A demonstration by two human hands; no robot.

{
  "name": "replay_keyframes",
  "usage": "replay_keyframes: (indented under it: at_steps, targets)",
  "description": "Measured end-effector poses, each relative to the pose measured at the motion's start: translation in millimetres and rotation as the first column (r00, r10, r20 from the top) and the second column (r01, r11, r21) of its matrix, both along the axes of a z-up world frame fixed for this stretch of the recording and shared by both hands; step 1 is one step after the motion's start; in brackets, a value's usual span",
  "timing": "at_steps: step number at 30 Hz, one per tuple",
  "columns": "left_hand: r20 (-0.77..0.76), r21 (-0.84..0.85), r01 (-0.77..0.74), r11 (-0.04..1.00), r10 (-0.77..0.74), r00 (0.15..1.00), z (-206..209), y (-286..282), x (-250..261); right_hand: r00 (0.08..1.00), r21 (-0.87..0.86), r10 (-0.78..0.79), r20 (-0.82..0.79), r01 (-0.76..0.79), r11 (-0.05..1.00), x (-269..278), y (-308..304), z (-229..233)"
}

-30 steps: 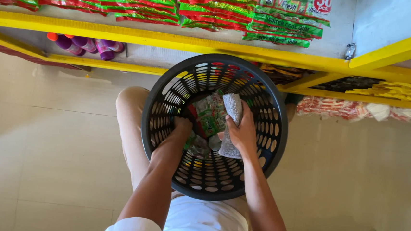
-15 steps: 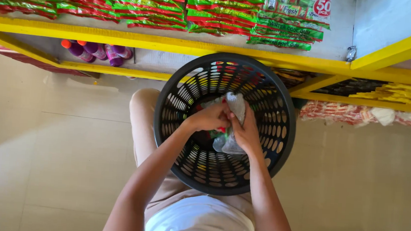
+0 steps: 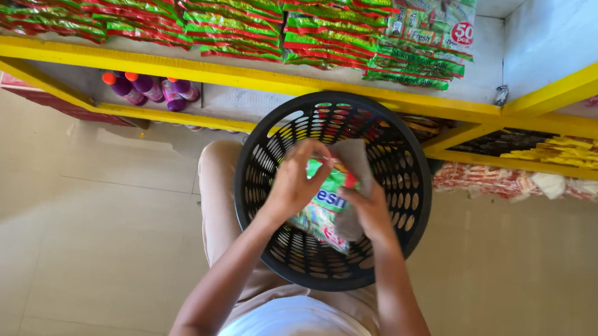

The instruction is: Wiping snack bags with a cloth and organizing them in a basket and on a shelf.

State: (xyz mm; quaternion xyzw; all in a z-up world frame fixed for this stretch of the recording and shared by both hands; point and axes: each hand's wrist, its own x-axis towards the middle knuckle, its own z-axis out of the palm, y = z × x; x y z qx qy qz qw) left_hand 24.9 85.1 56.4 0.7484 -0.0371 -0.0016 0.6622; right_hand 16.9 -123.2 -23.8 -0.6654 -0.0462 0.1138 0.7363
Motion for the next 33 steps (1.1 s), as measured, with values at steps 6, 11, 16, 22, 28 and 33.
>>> replay_keyframes:
  at_steps: [6, 11, 16, 22, 28, 33]
  targets:
    - [0.164, 0.21, -0.047, 0.977, 0.012, 0.986, 21, 35, -22, 0.902, 0.277, -0.002, -0.431, 0.135, 0.951, -2, -35, 48]
    - [-0.374, -0.794, -0.04, 0.607, -0.436, 0.819, -8, 23, -43, 0.845, 0.391, 0.049, -0.532, 0.195, 0.899, 0, -34, 14]
    - [-0.481, -0.77, -0.159, 0.617, -0.399, 0.781, -17, 19, -49, 0.864, 0.132, -0.137, -0.485, 0.227, 0.965, -4, -16, 25]
    - [-0.5, -0.762, -0.201, 0.615, -0.362, 0.787, -8, 23, -55, 0.886, 0.174, -0.137, -0.443, 0.235, 0.956, -1, -6, 25]
    - [-0.484, -0.637, -0.14, 0.758, -0.252, 0.838, -23, 24, -65, 0.859, 0.006, -0.435, -0.27, 0.454, 0.891, 0, -18, 13]
    - [-0.504, -0.546, -0.217, 0.809, -0.11, 0.857, -41, 9, -65, 0.798, -0.103, -0.603, 0.01, 0.6, 0.793, -32, -4, 30]
